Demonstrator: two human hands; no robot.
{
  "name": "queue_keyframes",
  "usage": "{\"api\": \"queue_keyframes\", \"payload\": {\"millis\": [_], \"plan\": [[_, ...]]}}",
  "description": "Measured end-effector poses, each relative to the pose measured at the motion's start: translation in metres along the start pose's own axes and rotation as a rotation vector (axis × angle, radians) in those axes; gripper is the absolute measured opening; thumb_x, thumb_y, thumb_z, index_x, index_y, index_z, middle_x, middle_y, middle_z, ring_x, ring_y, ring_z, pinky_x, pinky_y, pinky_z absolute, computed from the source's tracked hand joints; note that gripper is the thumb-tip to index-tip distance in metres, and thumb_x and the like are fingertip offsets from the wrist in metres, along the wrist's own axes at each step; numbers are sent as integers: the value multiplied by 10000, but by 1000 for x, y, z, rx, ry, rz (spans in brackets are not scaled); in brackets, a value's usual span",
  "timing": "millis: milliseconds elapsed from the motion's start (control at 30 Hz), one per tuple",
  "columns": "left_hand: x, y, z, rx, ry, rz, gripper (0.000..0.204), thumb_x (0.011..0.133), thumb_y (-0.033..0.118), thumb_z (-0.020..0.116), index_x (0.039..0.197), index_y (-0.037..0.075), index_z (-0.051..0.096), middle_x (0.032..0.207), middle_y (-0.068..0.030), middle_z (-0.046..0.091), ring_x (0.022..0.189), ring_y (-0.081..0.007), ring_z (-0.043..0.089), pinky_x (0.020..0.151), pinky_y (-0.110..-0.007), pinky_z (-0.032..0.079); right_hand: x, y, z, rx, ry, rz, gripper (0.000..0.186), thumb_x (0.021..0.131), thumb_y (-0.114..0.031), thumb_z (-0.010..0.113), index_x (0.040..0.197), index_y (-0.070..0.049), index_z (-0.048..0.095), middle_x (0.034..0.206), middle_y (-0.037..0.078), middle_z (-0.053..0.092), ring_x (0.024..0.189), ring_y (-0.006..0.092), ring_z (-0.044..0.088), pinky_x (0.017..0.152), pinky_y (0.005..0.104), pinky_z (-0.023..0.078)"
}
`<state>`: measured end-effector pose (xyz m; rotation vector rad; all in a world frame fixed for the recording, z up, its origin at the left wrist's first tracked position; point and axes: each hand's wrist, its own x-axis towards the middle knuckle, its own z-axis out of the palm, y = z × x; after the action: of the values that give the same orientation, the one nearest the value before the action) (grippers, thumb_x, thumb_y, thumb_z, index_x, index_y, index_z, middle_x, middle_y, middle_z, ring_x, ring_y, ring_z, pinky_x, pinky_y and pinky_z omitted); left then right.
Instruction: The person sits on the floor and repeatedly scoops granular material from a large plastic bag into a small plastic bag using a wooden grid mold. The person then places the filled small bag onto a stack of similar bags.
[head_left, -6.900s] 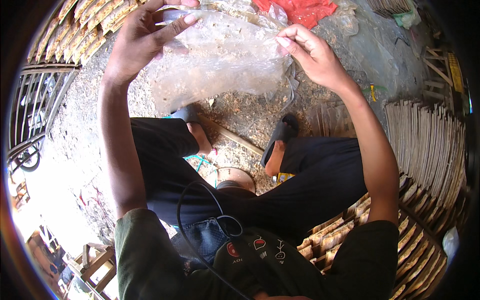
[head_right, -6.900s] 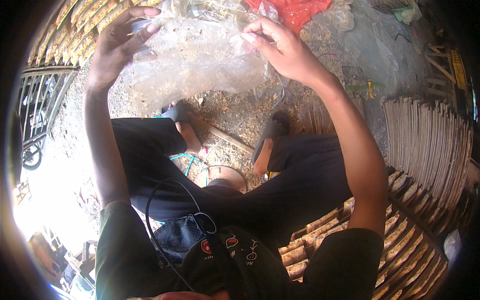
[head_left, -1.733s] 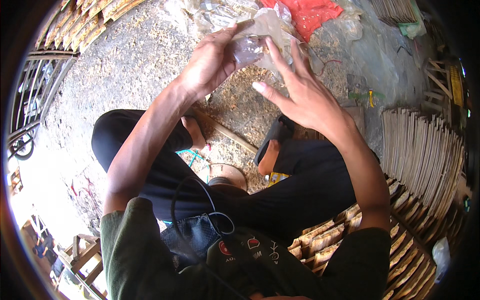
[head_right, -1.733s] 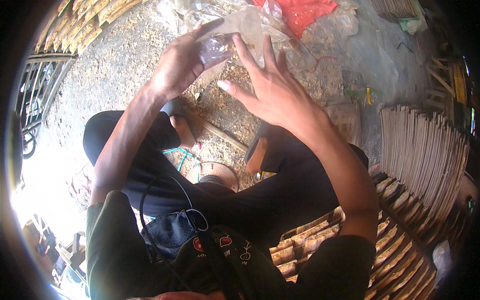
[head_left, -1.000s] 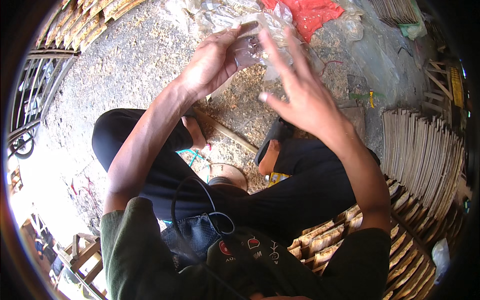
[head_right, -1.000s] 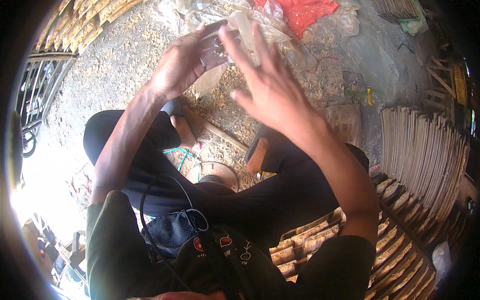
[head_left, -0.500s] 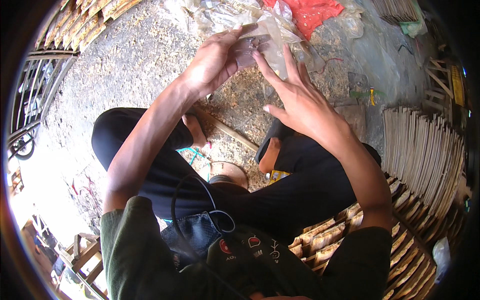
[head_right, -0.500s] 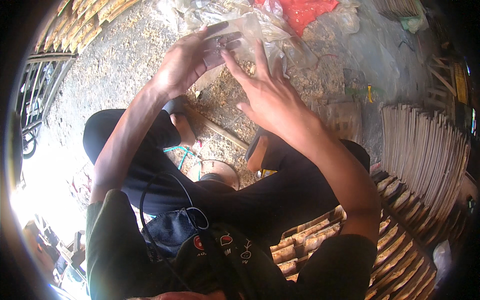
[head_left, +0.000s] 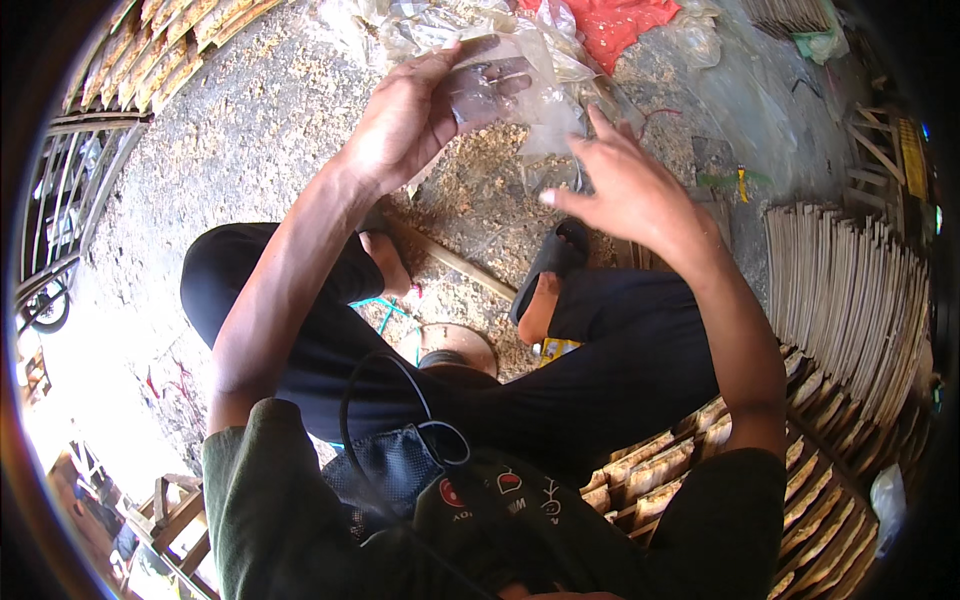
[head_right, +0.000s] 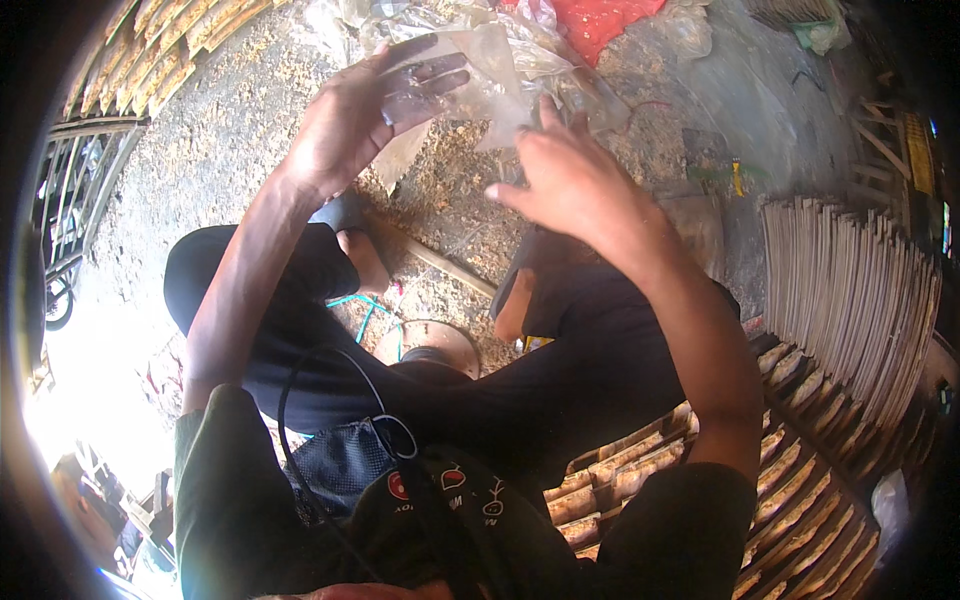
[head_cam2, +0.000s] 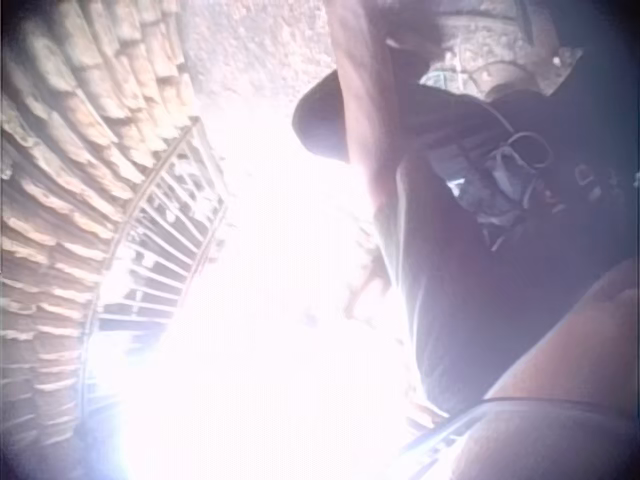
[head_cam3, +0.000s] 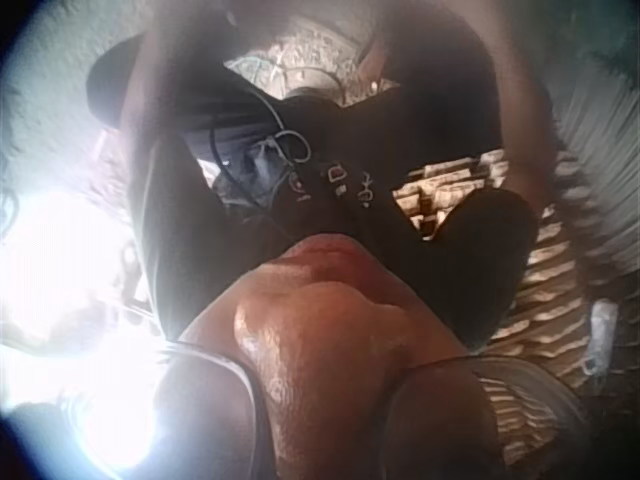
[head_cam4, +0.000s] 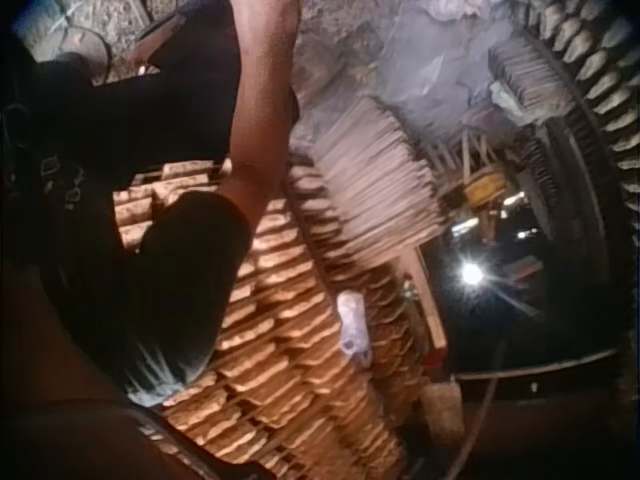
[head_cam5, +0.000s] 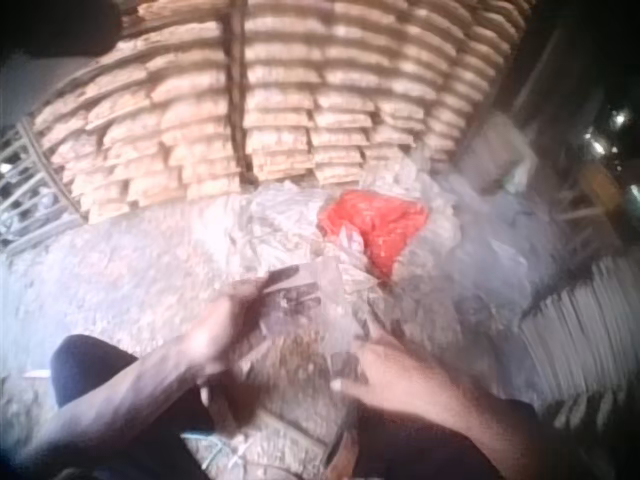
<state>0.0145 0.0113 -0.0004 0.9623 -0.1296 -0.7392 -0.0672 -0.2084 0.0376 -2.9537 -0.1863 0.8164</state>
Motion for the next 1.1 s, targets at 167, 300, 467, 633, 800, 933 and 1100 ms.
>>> {"api": "queue_keyframes", "payload": {"millis": [167, 300, 467, 633, 800, 933, 1100], "plan": [[6, 13, -3, 70, -54, 7, 506, 1071, 180, 265, 1500, -84, 312, 1454, -278, 487, 1354, -344, 511, 1173, -419, 394, 2, 23, -14, 336, 568, -268, 472, 796, -185, 821, 1177, -1, 613, 1394, 278, 497, 1263, 409, 561, 1090, 429, 462], [2, 23, -2, 53, -79, 26, 521, 1078, 217, 239, 1497, -82, 324, 1456, -284, 484, 1324, -330, 542, 1161, -401, 415, 3, 6, 1, 371, 547, -273, 641, 837, -280, 798, 1369, -24, 548, 1545, 283, 349, 1408, 448, 400, 1152, 483, 370], [1, 28, -11, 67, -52, 28, 543, 1081, 247, 228, 1495, -88, 327, 1446, -292, 492, 1319, -331, 547, 1138, -397, 437, 2, 26, 4, 120, 149, -103, 806, 876, -422, 748, 1466, 34, 443, 1550, 327, 331, 1462, 460, 307, 1198, 469, 302], [-3, 31, 8, 96, -39, 29, 549, 1083, 260, 272, 1488, -106, 328, 1430, -303, 501, 1317, -338, 548, 1121, -408, 449, 2, 4, -3, 405, 730, -340, 870, 871, -303, 779, 1529, 25, 314, 1544, 326, 340, 1463, 451, 309, 1216, 471, 273], [-2, 35, -24, 575, -166, 118, 549, 1076, 343, 365, 1496, -9, 400, 1406, -214, 562, 1277, -331, 572, 1125, -411, 440, 1, 7, -18, 173, -127, -135, 647, 894, -507, 707, 1257, 23, 631, 1408, 290, 531, 1384, 396, 465, 1144, 467, 384], [-13, 45, -13, 1101, -159, -115, 490, 1077, 404, 438, 1496, 152, 467, 1322, -150, 639, 1204, -296, 601, 1084, -447, 445, 4, 30, -25, 352, 425, -334, 616, 816, -366, 814, 1281, -36, 584, 1337, 188, 585, 1273, 315, 564, 1089, 441, 438], [-22, 35, -10, 1199, -537, -67, 436, 1061, 295, 499, 1481, 181, 490, 1351, -162, 603, 1225, -299, 600, 1048, -430, 465, 11, 17, -19, 447, 537, -773, 952, 752, -339, 845, 1528, -93, 351, 1542, 179, 409, 1380, 333, 468, 1153, 453, 386]]}}
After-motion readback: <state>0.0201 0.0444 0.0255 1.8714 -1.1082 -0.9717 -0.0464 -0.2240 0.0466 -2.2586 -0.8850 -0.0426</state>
